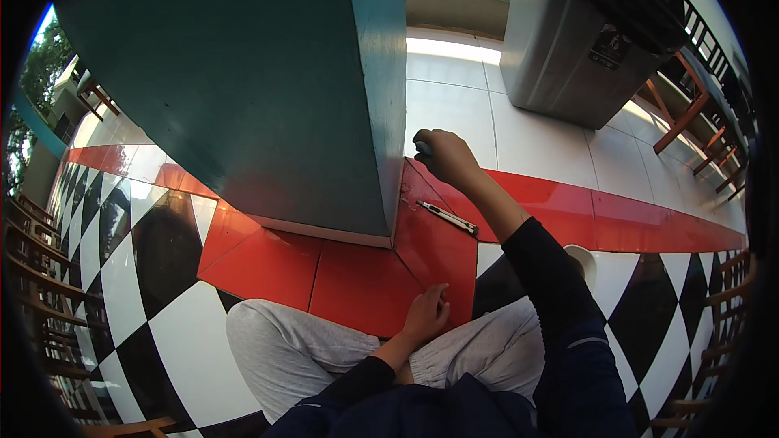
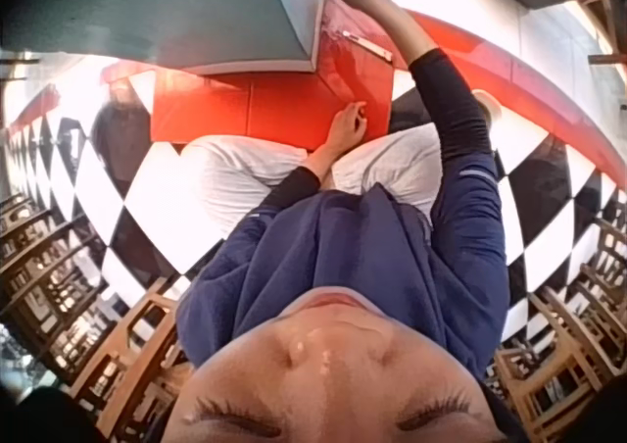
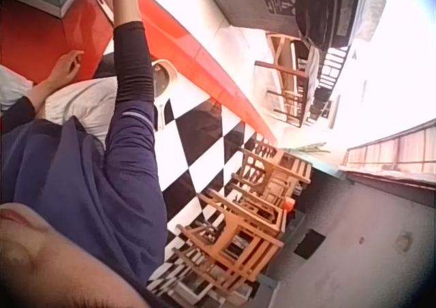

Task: The person uses a utility knife to scrape excess grout or sealant from the joint between a red floor tile and a blue pillar, then wipes the area with a white cloth and rinses the cloth in a bucket of water.

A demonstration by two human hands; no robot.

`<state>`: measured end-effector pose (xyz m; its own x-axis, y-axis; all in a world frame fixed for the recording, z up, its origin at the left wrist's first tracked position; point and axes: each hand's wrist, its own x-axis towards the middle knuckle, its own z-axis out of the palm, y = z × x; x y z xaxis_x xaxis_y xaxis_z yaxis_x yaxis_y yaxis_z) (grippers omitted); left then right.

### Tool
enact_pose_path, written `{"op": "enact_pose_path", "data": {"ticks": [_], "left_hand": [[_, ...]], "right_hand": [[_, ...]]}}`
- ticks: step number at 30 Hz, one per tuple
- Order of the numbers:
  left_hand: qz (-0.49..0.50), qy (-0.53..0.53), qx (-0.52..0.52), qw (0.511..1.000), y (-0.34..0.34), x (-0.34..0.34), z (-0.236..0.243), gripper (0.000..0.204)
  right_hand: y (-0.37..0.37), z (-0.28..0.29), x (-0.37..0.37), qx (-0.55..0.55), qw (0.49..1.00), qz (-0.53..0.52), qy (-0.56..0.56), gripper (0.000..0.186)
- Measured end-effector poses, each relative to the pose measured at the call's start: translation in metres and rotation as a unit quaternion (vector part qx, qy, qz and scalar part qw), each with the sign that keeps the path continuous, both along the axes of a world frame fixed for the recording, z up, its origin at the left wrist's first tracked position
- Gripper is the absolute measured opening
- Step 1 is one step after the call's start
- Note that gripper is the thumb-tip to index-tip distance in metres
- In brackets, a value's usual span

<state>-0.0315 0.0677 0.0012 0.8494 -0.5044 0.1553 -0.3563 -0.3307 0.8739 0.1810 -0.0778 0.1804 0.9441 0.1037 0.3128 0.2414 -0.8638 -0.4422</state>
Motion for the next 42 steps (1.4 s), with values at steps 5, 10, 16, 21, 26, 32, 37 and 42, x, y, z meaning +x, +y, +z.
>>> {"op": "enact_pose_path", "data": {"ticks": [5, 10, 16, 21, 26, 32, 37, 42], "left_hand": [[0.001, -0.002, 0.005, 1.0, 0.003, 0.0, 0.001, 0.041], [0.0, -0.015, 0.027, 1.0, 0.008, 0.002, 0.0, 0.04], [0.0, 0.022, 0.014, 1.0, -0.01, 0.006, 0.008, 0.035], [0.01, -0.19, 0.095, 0.977, -0.012, 0.043, 0.003, 0.025], [0.015, -0.193, 0.13, 0.972, -0.058, 0.072, -0.006, 0.015], [0.014, -0.236, 0.16, 0.958, -0.067, 0.074, -0.01, 0.013], [0.013, -0.216, 0.19, 0.958, -0.064, 0.077, -0.007, 0.013], [0.004, -0.202, 0.21, 0.957, -0.067, 0.078, -0.005, 0.014]], "right_hand": [[-0.079, 0.05, -0.098, -0.005, 0.98, -0.043, 0.196, 0.032], [-0.161, 0.046, -0.225, -0.113, 0.908, -0.207, 0.346, 0.042], [-0.214, -0.023, -0.299, -0.066, 0.843, -0.299, 0.442, 0.045], [-0.139, 0.018, -0.191, -0.064, 0.937, -0.15, 0.308, 0.043], [-0.073, -0.039, -0.073, -0.133, 0.933, -0.039, 0.332, 0.043], [-0.054, -0.112, -0.038, -0.195, 0.909, -0.026, 0.368, 0.042], [-0.058, -0.13, -0.039, -0.171, 0.954, 0.035, 0.244, 0.037], [-0.058, -0.157, -0.036, -0.116, 0.977, 0.076, 0.161, 0.031]]}}
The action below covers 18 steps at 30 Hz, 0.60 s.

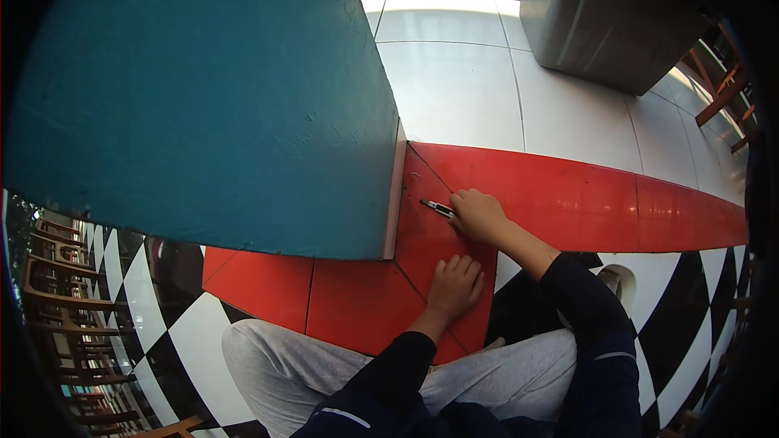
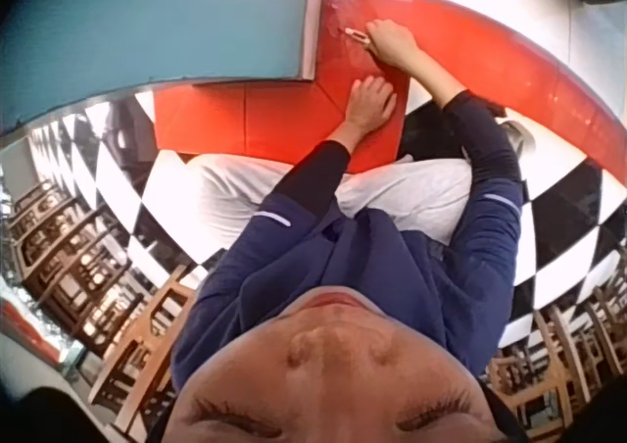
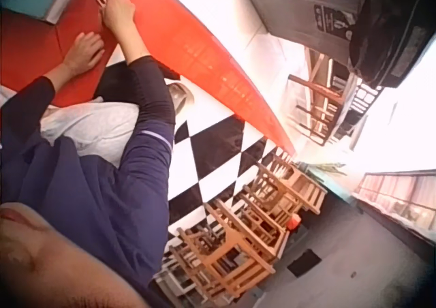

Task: The person uses a utility knife to scrape excess grout or sealant from the joint between a red floor tile and a blue pillar, then wipes the area with a white cloth and rinses the cloth in a bucket of water.

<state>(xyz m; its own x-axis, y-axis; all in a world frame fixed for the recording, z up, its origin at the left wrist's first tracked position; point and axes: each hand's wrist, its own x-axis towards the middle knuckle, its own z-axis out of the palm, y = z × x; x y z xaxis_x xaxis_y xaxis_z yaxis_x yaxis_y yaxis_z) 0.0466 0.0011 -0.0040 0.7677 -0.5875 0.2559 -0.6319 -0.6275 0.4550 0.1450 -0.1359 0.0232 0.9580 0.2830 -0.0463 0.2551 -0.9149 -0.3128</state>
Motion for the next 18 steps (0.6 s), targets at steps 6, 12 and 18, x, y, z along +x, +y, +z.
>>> {"op": "enact_pose_path", "data": {"ticks": [6, 12, 18], "left_hand": [[-0.008, 0.013, 0.025, 1.0, 0.0, 0.001, 0.001, 0.015], [-0.014, 0.003, 0.027, 1.0, -0.001, 0.002, 0.0, 0.015], [-0.008, 0.01, 0.026, 1.0, 0.001, 0.0, 0.001, 0.013]], "right_hand": [[0.007, -0.001, 0.025, 0.092, 0.994, -0.034, -0.045, 0.025], [0.01, -0.012, 0.041, 0.092, 0.993, -0.06, -0.044, 0.02], [0.016, -0.011, 0.036, 0.096, 0.994, -0.019, -0.057, 0.031]]}}
